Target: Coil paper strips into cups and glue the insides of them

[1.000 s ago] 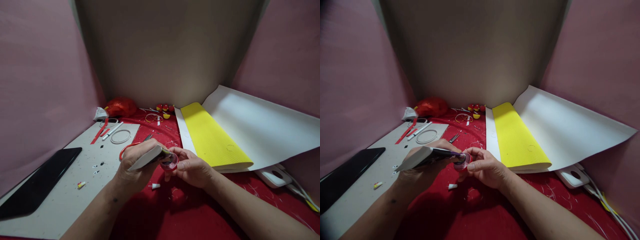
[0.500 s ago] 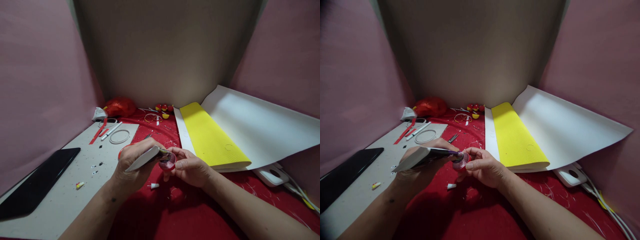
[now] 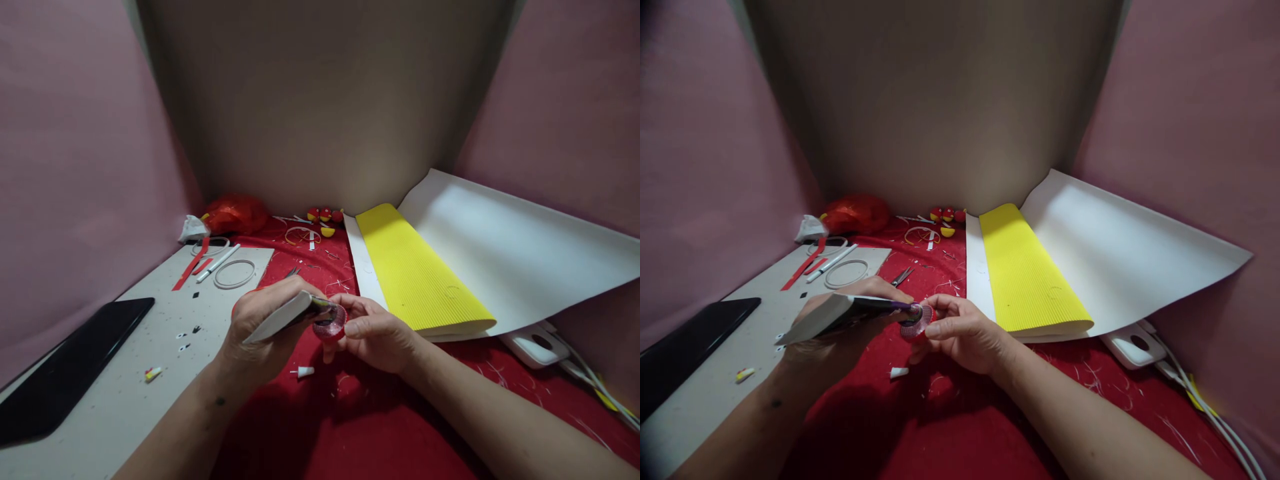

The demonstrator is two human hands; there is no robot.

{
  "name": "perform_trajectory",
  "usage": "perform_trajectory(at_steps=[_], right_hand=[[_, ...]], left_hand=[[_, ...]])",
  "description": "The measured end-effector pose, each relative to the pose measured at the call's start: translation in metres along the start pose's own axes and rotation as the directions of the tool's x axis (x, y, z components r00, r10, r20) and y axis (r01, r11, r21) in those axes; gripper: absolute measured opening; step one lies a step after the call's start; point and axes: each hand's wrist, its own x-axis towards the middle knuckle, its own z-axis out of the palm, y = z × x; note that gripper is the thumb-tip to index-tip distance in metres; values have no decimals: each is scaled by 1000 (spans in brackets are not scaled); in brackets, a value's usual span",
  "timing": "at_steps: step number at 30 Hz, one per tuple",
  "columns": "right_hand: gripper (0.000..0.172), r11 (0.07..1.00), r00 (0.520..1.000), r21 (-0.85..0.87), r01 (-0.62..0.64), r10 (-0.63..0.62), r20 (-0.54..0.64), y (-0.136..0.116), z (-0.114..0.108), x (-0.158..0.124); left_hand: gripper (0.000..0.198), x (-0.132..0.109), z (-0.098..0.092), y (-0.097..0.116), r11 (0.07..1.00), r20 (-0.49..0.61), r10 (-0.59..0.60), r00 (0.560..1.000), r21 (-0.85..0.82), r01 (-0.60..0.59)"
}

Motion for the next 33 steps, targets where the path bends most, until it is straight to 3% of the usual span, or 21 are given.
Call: perform_trajectory(at_steps=[9, 16, 28, 33], right_hand=[[29, 1000, 1000, -18, 3, -2, 11, 0, -1, 0], [31, 1000, 1000, -2, 7, -7, 12, 1, -2, 0], [30, 1000, 1000, -3, 4, -4, 4, -1, -1, 2], [32, 1000, 1000, -1, 9, -9, 8, -1, -3, 3]], left_hand=[[6, -2, 0, -1, 998, -25, 21, 999, -50, -22], [14, -1, -1, 0, 997, -69, 47, 997, -51, -50], [7, 0, -4, -3, 997, -29, 48, 998, 59, -46], [6, 0, -1, -3, 998, -129, 1, 992, 66, 8]])
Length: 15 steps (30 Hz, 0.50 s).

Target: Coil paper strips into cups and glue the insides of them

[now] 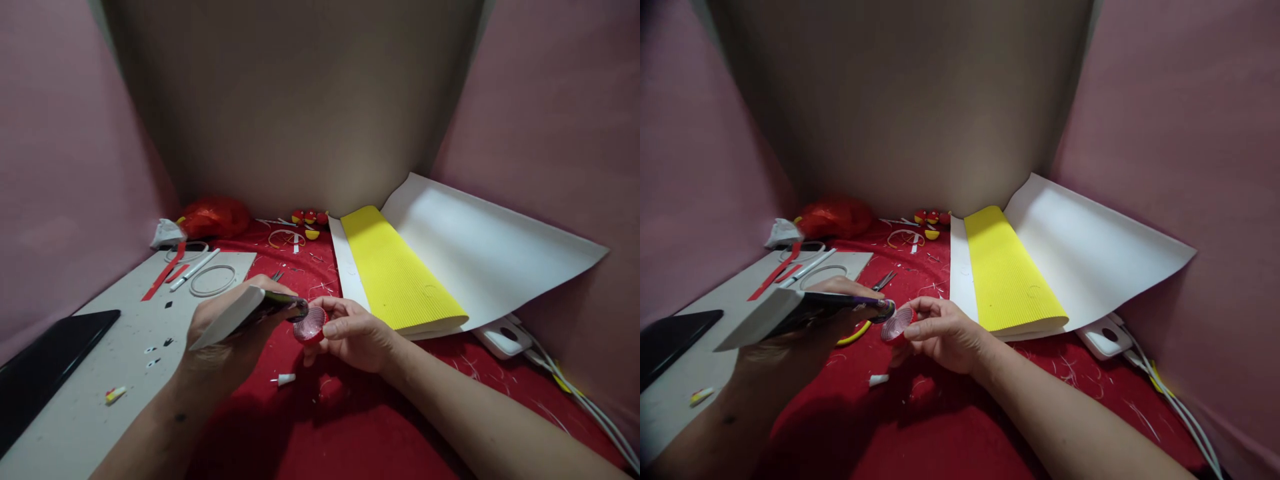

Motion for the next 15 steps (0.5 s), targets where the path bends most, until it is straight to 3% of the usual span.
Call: perform_trajectory(at_steps=[8, 15], right_hand=[[30, 1000, 1000, 12, 3, -3, -12, 0, 0, 0], [29, 1000, 1000, 16, -1, 1, 2, -1, 1, 0]], left_hand=[[15, 0, 0, -1, 999, 32, 42, 999, -22, -41], [8, -2, 4, 0, 999, 53, 16, 998, -33, -14]])
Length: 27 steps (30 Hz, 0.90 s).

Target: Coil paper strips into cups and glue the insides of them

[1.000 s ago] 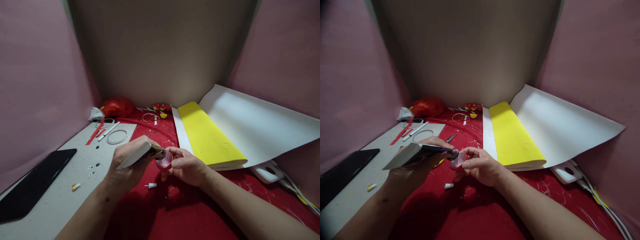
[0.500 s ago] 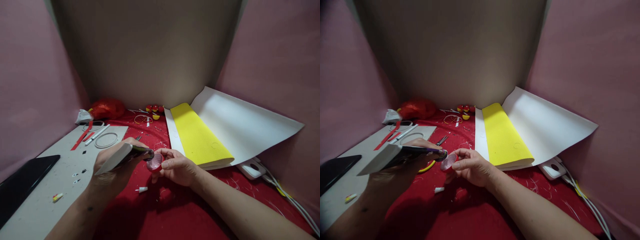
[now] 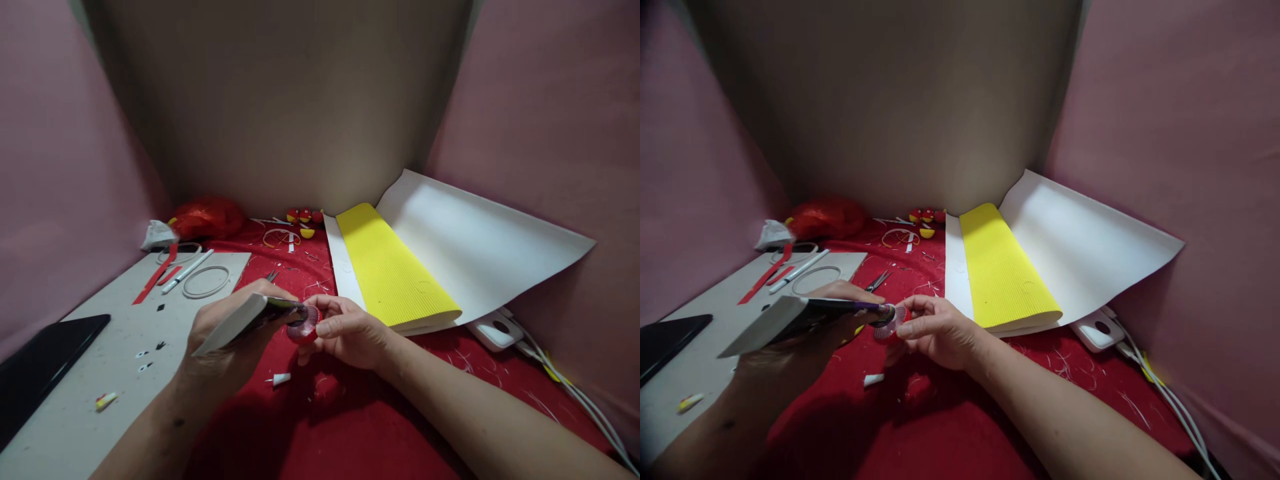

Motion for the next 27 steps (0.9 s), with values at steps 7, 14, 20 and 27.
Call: perform_trajectory(at_steps=[7, 14, 20, 27], right_hand=[[31, 1000, 1000, -14, 3, -4, -20, 0, -1, 1], [31, 1000, 1000, -14, 9, -9, -5, 1, -1, 1], [30, 1000, 1000, 0, 19, -19, -8, 0, -2, 0], [30, 1000, 1000, 5, 21, -21, -8, 0, -1, -1]], left_hand=[[5, 0, -4, -3, 989, -101, -105, 989, 94, 114], [11, 2, -3, -2, 992, -120, -84, 989, 82, 94], [9, 6, -1, 3, 997, -169, -30, 985, 58, 40], [20, 6, 3, 2, 1000, -252, 11, 968, 27, -4]])
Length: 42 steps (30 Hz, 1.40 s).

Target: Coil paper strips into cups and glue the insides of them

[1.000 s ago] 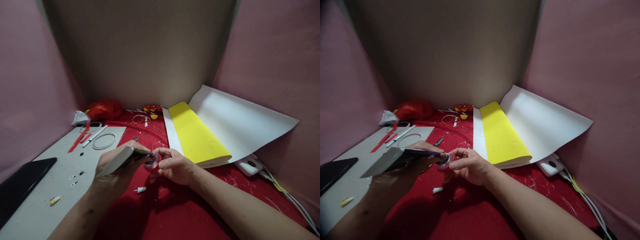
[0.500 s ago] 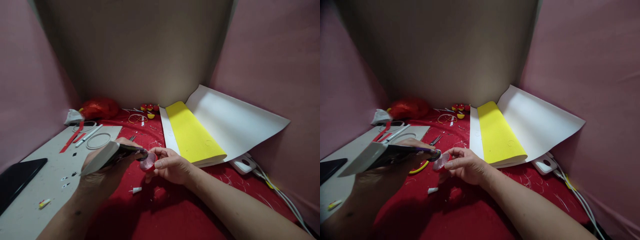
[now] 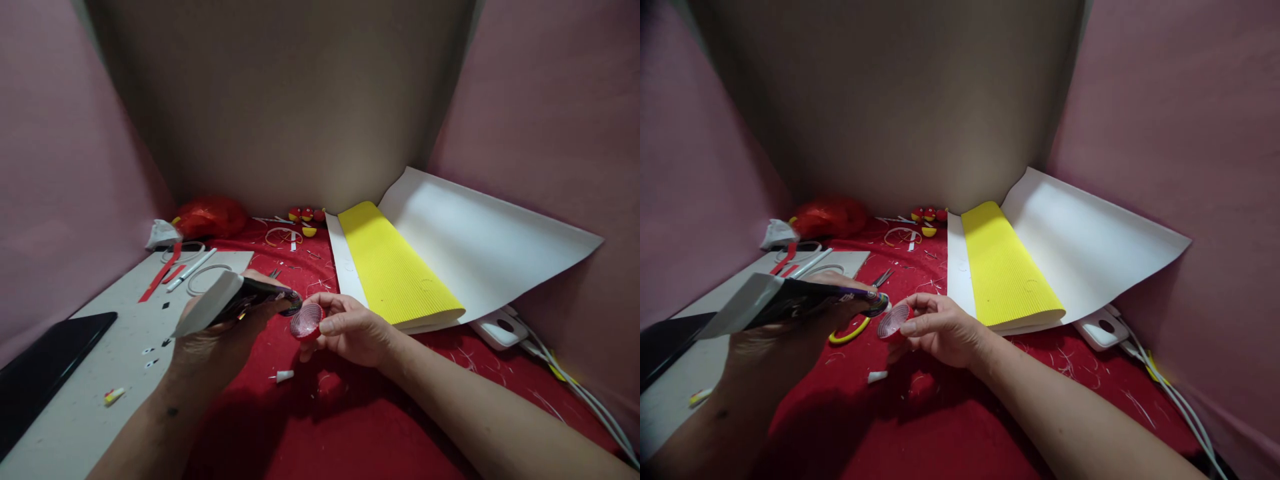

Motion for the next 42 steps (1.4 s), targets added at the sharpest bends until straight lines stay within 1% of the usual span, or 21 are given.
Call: perform_trajectory(at_steps=[3, 5, 9, 11, 14, 16, 18, 20, 21, 23, 25, 28, 30, 33, 36, 38, 39, 40, 42], right_hand=[[27, 1000, 1000, -13, -2, 2, 12, 0, 0, -1], [26, 1000, 1000, -17, -4, 4, 23, 0, 0, -1], [26, 1000, 1000, -16, 6, -5, 27, 0, -1, -2], [27, 1000, 1000, -14, 8, -8, 25, 1, -2, -2], [28, 1000, 1000, -11, 4, -4, 29, 1, -2, -2], [30, 1000, 1000, -8, 0, 0, 30, 1, -2, -2], [31, 1000, 1000, 1, -6, 6, 25, 0, -1, -1], [30, 1000, 1000, 7, -10, 10, 24, 0, -1, -1], [29, 1000, 1000, 7, -11, 11, 25, 0, -1, -1], [27, 1000, 999, 0, -11, 11, 31, 0, 0, -1], [27, 1000, 999, -7, -13, 13, 37, 1, -1, -1], [28, 1000, 999, -3, -16, 16, 32, 1, -3, -2], [29, 1000, 999, -2, -15, 15, 29, 1, -3, -3], [29, 1000, 999, -4, -16, 16, 28, 0, -3, -3], [26, 1000, 999, -4, -20, 21, 27, -1, 0, -3], [25, 1000, 999, -10, -25, 25, 27, -1, 2, -2], [25, 1000, 999, -12, -26, 27, 24, -1, 2, -2], [25, 1000, 999, -12, -26, 26, 21, -1, 1, -2], [24, 1000, 999, -14, -20, 21, 24, 0, 1, -2]], left_hand=[[19, -2, 0, -1, 1000, 16, -12, 1000, -24, 13], [16, -1, -1, -1, 1000, 28, -26, 999, -7, 26], [8, 1, -2, 2, 993, 54, -117, 992, 42, 114], [6, 2, -1, 4, 989, 20, -145, 989, 44, 144], [6, 2, 1, 6, 989, -49, -143, 989, 41, 145], [7, 2, 3, 8, 986, -65, -161, 985, 30, 163], [7, 2, 3, 10, 982, -22, -187, 982, 12, 188], [6, 1, 2, 11, 983, 71, -184, 980, -11, 185], [7, 0, 1, 11, 984, 126, -173, 977, -20, 177], [11, -1, -1, 8, 989, 199, -127, 972, -43, 138], [15, -2, -3, 5, 995, 236, -77, 969, -49, 92], [19, -3, -4, 3, 1000, 240, -20, 970, 5, 19], [18, -3, -4, 3, 999, 217, -14, 976, 34, 7], [14, -4, -4, 4, 1000, 183, -29, 983, 14, 26], [16, -5, -5, 2, 1000, 238, -15, 971, -11, 18], [14, -4, -5, 1, 1000, 291, -15, 956, -20, 21], [13, -4, -5, 1, 1000, 300, -19, 954, -17, 26], [11, -3, -5, 2, 999, 294, -32, 955, -7, 36], [7, -2, -4, 4, 996, 243, -84, 966, 28, 80]])
